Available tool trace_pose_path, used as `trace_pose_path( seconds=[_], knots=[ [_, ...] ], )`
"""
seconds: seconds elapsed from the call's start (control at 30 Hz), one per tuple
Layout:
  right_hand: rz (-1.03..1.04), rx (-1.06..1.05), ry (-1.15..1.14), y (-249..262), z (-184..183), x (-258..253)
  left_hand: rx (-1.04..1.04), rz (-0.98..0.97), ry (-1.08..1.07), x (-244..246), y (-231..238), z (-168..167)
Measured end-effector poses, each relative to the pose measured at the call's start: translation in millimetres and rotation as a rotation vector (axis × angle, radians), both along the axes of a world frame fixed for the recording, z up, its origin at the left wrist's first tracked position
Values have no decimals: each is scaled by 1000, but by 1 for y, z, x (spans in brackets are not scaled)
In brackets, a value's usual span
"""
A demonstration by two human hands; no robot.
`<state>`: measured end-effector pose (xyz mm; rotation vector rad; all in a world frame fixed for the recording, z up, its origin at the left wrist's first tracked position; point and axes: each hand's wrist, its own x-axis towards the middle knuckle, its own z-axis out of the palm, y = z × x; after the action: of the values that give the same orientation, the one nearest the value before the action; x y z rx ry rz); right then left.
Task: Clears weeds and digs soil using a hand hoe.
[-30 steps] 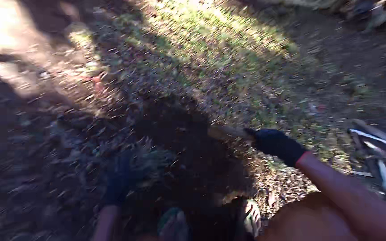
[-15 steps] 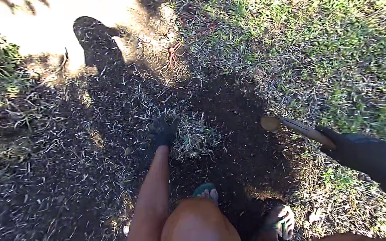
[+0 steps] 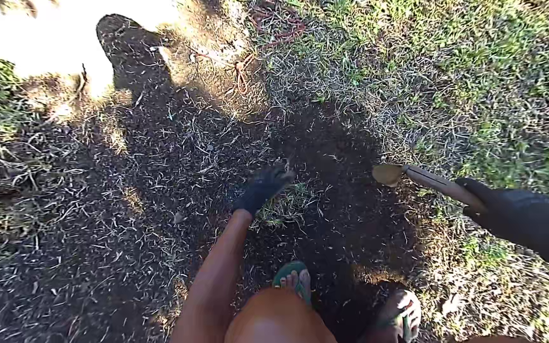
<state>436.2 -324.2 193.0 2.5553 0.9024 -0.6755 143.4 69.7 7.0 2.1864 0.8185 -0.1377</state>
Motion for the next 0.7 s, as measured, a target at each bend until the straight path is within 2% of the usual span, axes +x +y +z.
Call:
trace_pose_path(
  seconds=[0.07, 0.13, 0.27, 0.37, 0.5, 0.63, 0.7],
  knots=[
    [12, 11, 5, -4, -3, 2, 32, -116, 33, 11, -20, 6],
    [8, 11, 4, -8, -7, 2, 175, -268, 112, 11, -46, 3],
    [-9, 6, 7, -12, -9, -5, 349, -557, 209, -31, -79, -8],
    [-3, 13, 3, -13, -9, -6, 386, -490, 148, -62, -58, -18],
    [-6, 28, 38, -13, -10, -5, 417, -335, 167, -69, -18, -14],
    [-5, 3, 22, -8, -4, -9, 264, -86, 92, -55, -7, 8],
    [1, 11, 22, -8, -5, -10, 215, -70, 91, -52, -10, 13]
  ],
)
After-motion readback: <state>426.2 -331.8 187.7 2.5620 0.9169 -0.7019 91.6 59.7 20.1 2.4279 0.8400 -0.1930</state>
